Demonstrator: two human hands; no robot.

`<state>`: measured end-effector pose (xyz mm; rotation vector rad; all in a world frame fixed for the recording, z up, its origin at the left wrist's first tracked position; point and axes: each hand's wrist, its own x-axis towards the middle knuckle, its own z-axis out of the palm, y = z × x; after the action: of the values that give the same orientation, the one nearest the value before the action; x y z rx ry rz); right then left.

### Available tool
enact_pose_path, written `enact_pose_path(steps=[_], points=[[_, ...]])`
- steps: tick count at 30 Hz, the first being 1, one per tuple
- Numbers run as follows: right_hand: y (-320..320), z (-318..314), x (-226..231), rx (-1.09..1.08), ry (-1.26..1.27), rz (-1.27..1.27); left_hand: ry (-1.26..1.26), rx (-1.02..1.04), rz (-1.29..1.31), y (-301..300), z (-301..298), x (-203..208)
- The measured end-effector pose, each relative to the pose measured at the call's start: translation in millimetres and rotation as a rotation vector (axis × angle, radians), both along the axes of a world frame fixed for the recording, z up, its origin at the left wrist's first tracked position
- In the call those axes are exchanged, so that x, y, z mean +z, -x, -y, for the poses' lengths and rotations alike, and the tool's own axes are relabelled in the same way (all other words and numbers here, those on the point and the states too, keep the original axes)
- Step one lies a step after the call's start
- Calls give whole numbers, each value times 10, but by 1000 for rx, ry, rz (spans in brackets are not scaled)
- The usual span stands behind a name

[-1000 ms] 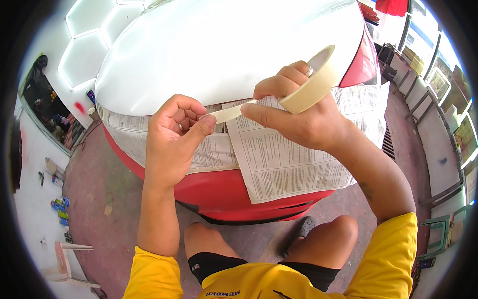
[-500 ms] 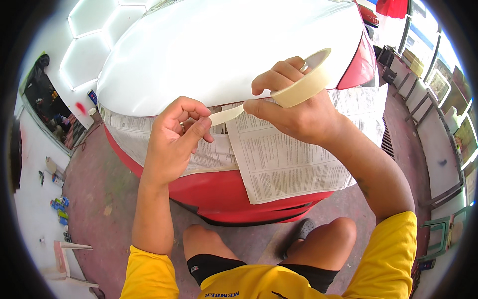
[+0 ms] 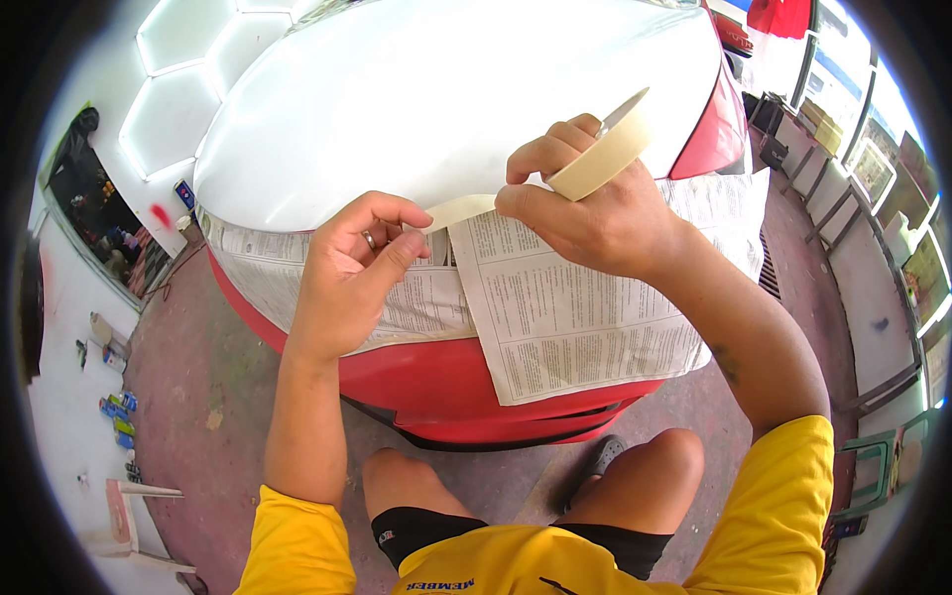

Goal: The person applies newspaper sheets to the front bumper and hood of a red car using masking tape. They smooth the paper against the vehicle's surface and secure it with multiple strips of tape, preparing the car for painting.

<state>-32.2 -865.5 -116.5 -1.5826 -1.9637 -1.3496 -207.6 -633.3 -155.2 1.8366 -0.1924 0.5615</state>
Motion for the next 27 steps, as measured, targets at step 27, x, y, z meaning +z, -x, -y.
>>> enact_pose_path(steps=[27], points=[[15,42,-76,-24,50,123,-719,433,666,-303,-74,-352]])
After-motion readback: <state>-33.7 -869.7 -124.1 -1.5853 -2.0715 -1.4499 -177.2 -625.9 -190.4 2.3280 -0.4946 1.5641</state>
